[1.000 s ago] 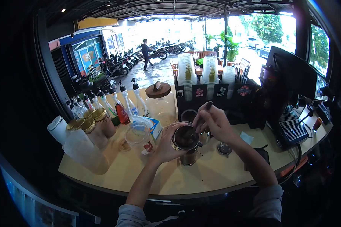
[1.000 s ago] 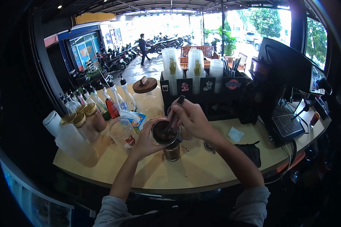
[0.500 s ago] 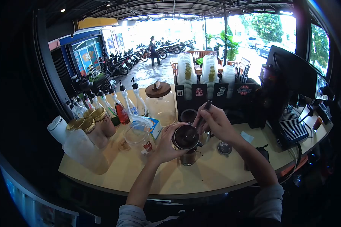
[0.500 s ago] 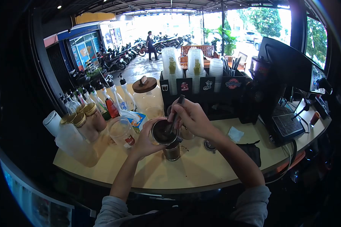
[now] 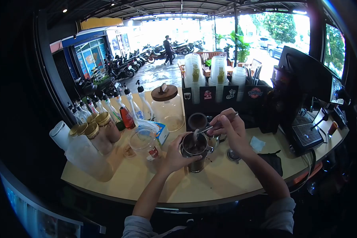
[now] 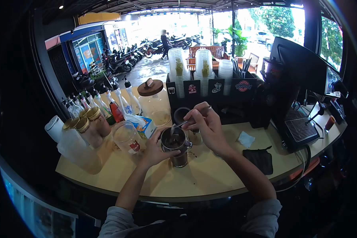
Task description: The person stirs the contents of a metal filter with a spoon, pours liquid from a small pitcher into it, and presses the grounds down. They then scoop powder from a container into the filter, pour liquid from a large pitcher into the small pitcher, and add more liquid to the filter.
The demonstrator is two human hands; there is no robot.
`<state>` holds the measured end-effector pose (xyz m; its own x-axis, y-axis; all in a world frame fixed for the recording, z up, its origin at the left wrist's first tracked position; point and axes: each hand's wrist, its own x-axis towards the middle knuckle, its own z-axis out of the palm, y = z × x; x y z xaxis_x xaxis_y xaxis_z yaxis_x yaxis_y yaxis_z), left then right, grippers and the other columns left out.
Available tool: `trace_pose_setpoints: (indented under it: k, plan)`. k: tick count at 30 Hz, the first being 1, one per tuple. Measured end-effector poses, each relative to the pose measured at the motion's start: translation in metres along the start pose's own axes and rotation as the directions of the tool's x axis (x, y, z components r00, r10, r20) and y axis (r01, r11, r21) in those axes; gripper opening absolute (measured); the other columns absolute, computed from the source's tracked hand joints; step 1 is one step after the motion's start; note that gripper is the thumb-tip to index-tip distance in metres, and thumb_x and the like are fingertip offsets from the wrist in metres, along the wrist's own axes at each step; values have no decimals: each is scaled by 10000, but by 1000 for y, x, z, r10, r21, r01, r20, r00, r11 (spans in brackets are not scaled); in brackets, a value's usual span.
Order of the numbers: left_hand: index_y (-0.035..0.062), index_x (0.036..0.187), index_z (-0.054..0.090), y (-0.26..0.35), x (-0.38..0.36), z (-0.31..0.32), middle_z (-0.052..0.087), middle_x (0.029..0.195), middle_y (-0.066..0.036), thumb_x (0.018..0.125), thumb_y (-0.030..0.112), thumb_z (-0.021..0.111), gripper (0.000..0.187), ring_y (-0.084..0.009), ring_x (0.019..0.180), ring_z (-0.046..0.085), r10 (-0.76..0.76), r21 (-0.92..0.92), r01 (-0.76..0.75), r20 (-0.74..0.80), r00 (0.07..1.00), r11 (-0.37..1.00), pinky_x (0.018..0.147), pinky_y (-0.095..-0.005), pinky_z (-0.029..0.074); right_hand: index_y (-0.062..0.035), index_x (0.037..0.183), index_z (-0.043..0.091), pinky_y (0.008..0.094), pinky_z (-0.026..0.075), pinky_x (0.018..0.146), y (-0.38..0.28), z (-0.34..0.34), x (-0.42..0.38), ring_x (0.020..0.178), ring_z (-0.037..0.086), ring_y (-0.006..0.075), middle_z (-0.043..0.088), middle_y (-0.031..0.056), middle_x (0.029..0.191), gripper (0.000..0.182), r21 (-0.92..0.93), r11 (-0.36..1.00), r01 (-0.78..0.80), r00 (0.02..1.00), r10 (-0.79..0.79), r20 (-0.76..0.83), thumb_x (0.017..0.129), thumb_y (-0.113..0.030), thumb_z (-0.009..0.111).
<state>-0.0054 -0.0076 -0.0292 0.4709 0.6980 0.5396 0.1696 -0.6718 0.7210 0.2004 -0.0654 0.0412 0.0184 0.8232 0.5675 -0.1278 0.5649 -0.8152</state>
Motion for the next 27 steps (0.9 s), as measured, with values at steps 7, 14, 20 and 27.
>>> trace_pose_setpoints:
  k: [7, 14, 20, 27]
  plan:
    - [29, 1277, 490, -4, -5, 5, 596, 1196, -134, 591, 331, 896, 853, -239, 1138, 578, -76, 2, 76, 8, 997, 997, 1007, -369, 434, 28, 986, 544, 276, 561, 764, 12, 0, -9, 843, 662, 138, 618, 83, 913, 164, -86, 994, 64, 996, -57, 75, 986, -134, 515]
    - [28, 1303, 465, -13, -4, 7, 606, 1120, -125, 595, 372, 886, 894, -247, 1100, 592, 31, 54, -29, -34, 999, 998, 1032, -375, 401, 7, 917, 629, 253, 561, 685, 5, 8, -12, 808, 651, 102, 635, 58, 870, 107, -389, 906, 166, 982, -116, 149, 895, -95, 653]
    - [69, 1131, 604, 38, 5, -13, 593, 867, -55, 768, 334, 757, 474, -245, 847, 580, 99, 330, -97, 9, 995, 939, 857, -395, 430, 9, 903, 630, 270, 555, 661, -6, 19, -9, 758, 668, 164, 618, 81, 827, 103, -472, 820, 322, 936, -202, 288, 862, -75, 674]
    - [74, 936, 634, 37, 11, -2, 598, 799, -58, 893, 163, 604, 104, -280, 761, 571, 390, 524, -327, -12, 921, 786, 797, -377, 425, 18, 1061, 596, 295, 533, 674, -7, 8, -4, 819, 633, 160, 585, 114, 978, 237, -451, 830, 330, 933, -214, 290, 850, -61, 671]
